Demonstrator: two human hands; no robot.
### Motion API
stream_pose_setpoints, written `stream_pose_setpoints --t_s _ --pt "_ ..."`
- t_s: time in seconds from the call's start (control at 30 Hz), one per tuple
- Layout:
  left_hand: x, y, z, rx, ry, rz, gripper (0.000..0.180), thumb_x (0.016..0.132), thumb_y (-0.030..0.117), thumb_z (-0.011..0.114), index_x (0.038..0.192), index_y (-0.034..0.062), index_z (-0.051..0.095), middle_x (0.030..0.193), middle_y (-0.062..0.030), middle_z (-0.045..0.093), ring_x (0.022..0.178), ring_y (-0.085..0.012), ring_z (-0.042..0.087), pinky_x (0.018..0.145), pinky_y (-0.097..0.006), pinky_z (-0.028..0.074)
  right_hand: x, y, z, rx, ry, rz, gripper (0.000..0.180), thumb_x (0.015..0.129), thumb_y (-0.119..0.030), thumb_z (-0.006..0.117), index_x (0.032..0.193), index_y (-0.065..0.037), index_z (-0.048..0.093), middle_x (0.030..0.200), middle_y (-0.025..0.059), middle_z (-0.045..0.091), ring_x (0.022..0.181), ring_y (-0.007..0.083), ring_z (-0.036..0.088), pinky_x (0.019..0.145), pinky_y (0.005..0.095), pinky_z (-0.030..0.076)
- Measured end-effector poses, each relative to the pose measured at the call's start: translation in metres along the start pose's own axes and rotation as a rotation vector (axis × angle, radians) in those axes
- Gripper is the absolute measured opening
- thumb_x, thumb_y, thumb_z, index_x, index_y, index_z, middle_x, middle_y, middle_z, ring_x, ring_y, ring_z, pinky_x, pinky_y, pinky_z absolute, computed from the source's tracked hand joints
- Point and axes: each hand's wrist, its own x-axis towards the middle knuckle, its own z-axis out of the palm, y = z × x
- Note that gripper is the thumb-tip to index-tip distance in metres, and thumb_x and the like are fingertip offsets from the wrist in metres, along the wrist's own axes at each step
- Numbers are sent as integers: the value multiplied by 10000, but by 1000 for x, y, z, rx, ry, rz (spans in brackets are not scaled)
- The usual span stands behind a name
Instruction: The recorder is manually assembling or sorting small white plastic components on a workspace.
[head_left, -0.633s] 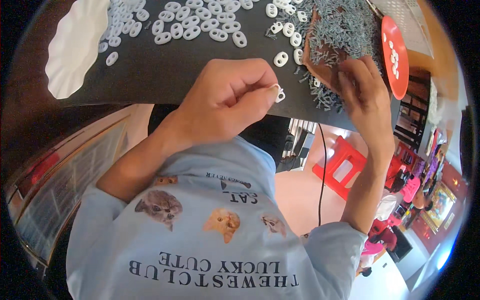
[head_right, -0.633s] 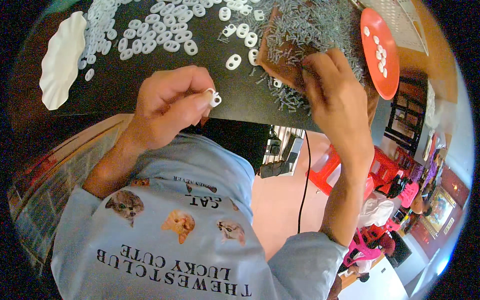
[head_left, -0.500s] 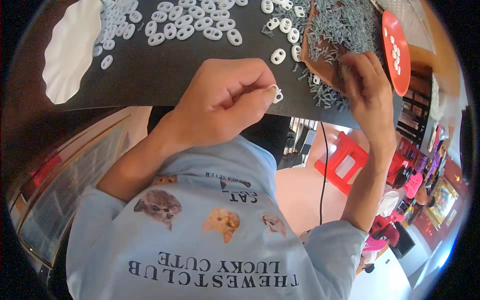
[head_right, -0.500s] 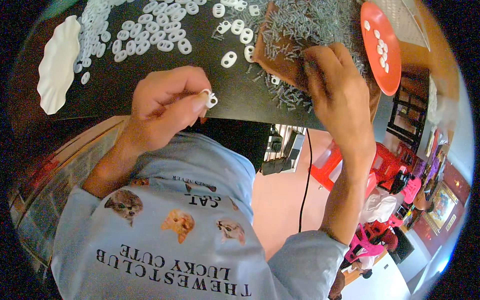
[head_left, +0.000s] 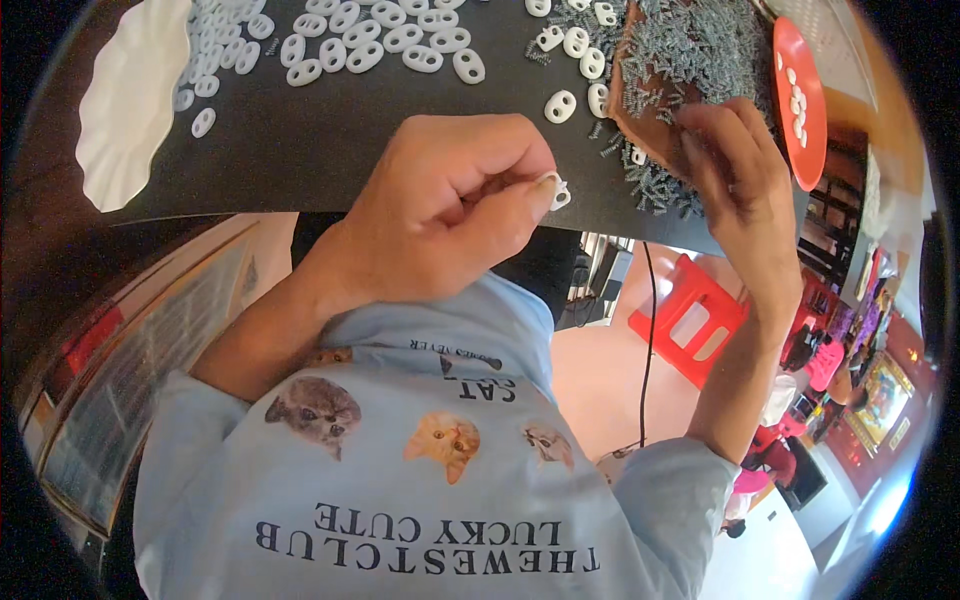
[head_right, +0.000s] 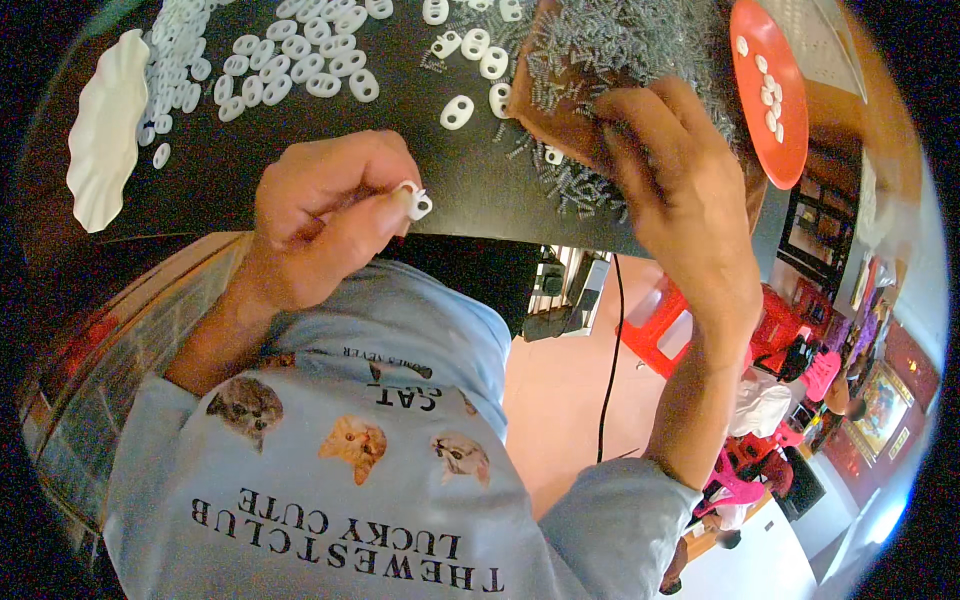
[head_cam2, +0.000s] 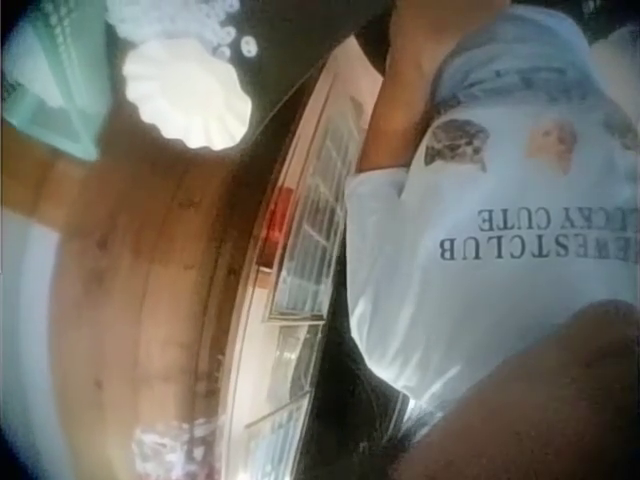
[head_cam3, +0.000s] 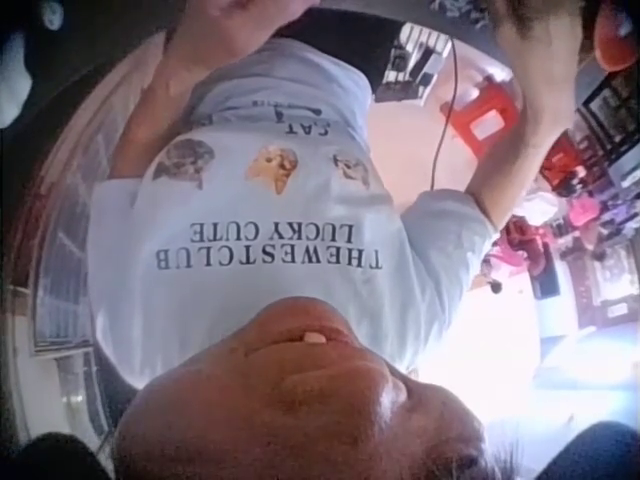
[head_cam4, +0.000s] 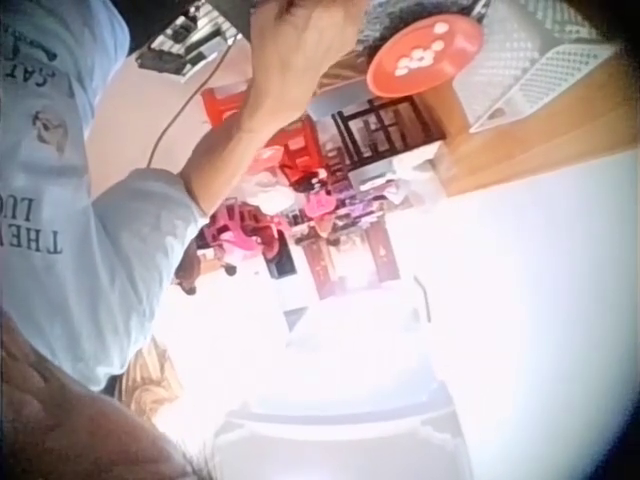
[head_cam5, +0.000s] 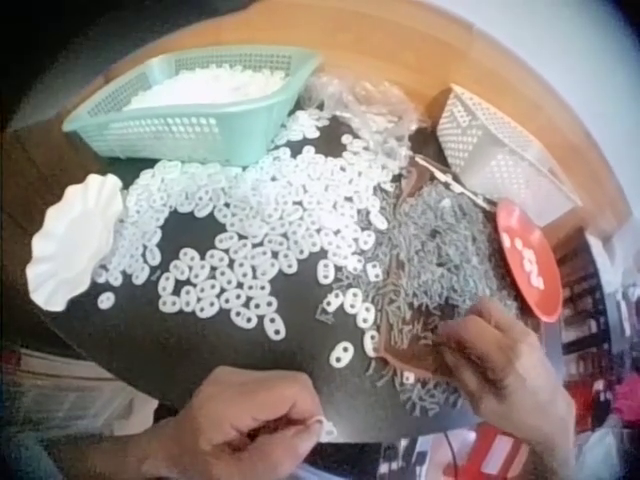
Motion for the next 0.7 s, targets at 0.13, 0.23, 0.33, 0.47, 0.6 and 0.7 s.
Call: stream_pose_setpoints --t_s 0.13,0.23,0.33,0.47,0.6,0.7 --pt "-1 0 -3 15 -76 -65 123 883 73 519 789 3 553 665 -19 519 532 -65 447 483 -236 340 1 -7 3 17 -50 -4 159 844 -36 589 1003 -53 594 907 147 551 795 357 585 685 404 472" --pt "-1 -1 -2 0 -66 -58 125 885 76 519 788 3 550 661 -14 509 529 -63 437 480 -236 331 -3 -5 -3 136 -67 25 174 841 -30 586 1013 -52 592 912 151 551 805 365 583 697 402 472" --pt "-3 2 -2 -2 -72 -61 130 887 81 521 786 5 546 659 -12 498 527 -61 428 476 -234 322 5 4 -2 8 23 -12 155 844 -37 582 998 -42 592 917 153 551 823 368 583 713 405 470" --pt "-4 3 -2 -25 -59 -58 134 888 89 525 784 6 540 655 -13 491 534 -62 430 480 -232 321 7 8 0 -122 0 -34 130 855 -54 576 982 -31 592 921 155 555 835 369 582 716 402 466" --pt "-4 2 -1 -16 -42 -55 133 888 90 526 785 6 539 652 -14 491 540 -66 433 484 -234 324 2 14 -5 -74 -29 12 113 864 11 556 976 9 577 868 101 527 740 224 550 678 292 443" --pt "-4 2 -3 12 -63 -56 131 887 89 525 787 6 540 654 -11 493 544 -65 433 485 -235 325 6 15 -3 -82 2 -28 106 865 -3 567 969 13 575 869 106 534 749 245 556 687 304 446"
